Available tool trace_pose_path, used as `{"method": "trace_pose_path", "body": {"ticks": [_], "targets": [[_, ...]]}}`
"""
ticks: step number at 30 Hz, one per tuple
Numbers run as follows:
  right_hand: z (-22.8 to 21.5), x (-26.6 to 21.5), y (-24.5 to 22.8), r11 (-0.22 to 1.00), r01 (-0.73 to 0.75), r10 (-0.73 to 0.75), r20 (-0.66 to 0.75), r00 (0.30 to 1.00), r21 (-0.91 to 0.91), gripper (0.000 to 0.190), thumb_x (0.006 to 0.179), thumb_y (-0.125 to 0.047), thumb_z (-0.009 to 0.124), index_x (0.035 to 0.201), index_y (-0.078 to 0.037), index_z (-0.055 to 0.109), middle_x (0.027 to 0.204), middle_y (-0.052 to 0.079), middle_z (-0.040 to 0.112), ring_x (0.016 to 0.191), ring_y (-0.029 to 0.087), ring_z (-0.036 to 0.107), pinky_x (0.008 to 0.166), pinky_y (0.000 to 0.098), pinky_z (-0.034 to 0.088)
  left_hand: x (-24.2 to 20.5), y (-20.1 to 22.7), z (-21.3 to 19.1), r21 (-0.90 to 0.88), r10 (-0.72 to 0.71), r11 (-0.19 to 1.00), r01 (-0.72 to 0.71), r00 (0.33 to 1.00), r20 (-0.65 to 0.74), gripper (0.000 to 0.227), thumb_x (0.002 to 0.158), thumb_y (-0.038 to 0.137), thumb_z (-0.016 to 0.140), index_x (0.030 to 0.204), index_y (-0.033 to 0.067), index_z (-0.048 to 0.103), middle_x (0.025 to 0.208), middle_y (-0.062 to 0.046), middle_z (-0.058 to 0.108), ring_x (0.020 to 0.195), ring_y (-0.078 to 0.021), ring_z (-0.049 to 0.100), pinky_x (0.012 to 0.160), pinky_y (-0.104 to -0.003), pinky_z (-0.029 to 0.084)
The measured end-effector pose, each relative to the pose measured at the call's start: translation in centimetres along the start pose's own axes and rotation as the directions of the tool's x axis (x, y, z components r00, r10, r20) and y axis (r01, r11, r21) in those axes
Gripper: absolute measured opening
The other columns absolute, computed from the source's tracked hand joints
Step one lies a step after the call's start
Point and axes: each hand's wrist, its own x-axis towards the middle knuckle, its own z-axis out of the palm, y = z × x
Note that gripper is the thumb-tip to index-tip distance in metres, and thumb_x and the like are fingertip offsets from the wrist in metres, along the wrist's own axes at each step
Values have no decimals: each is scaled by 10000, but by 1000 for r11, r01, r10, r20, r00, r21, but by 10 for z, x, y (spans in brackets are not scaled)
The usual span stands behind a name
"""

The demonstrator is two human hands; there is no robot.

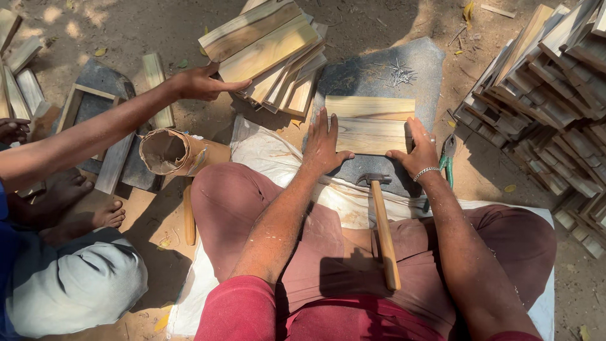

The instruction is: The person sits on the ground and assembles small wooden frames by nailing planks together using a hammer. They pick up nails, position the wood pieces, and hammer them into place, stacking completed frames to the side.

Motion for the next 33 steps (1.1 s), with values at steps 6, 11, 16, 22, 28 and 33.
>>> {"method": "trace_pose_path", "body": {"ticks": [6,11,16,22,28,33], "targets": [[1,-24,-4,943,-299,313,-80,946,147,911,750,-110,921,1537,-44,467,1257,192,631,1097,294,667,936,393,566,-20,23,-18,-164,-259,955,247,964,-55,1066,730,329,914,1565,13,332,1277,-246,524,1205,-413,554,1043,-505,470],[10,-36,11,968,-163,208,-252,945,188,735,817,0,856,1488,-29,558,1176,171,627,981,284,668,868,368,586,-21,13,-18,-315,-204,938,144,965,-163,491,722,111,897,1130,-17,656,1095,-185,558,1039,-358,622,911,-456,527],[16,-32,30,942,-254,285,-125,950,218,527,854,-76,865,1344,-70,670,1110,77,645,970,175,690,884,314,589,-18,10,-25,-265,-160,957,119,977,-139,285,753,93,854,983,-17,726,1089,-167,589,1024,-327,646,911,-419,545],[17,-30,30,895,-267,324,-108,940,358,574,842,-66,861,1373,-56,643,1076,63,610,935,113,618,858,274,580,-22,21,-58,-186,-185,966,178,983,-20,547,664,283,936,1090,23,713,1126,-160,602,1121,-332,588,957,-450,491],[-38,-39,-25,921,-369,376,-38,926,124,720,875,-262,846,1486,-59,522,986,134,637,869,235,632,826,383,563,-4,29,-60,-338,5,935,-103,960,-279,415,808,250,827,1115,7,688,1060,-170,640,1032,-343,626,891,-461,506],[-48,-99,-97,894,-374,447,530,720,-246,1113,829,-522,742,1623,-216,24,1305,228,633,1158,420,646,904,494,558,72,31,-35,-499,-47,863,-86,968,-247,152,892,99,709,1018,28,661,950,-146,704,892,-316,695,812,-432,540]]}}
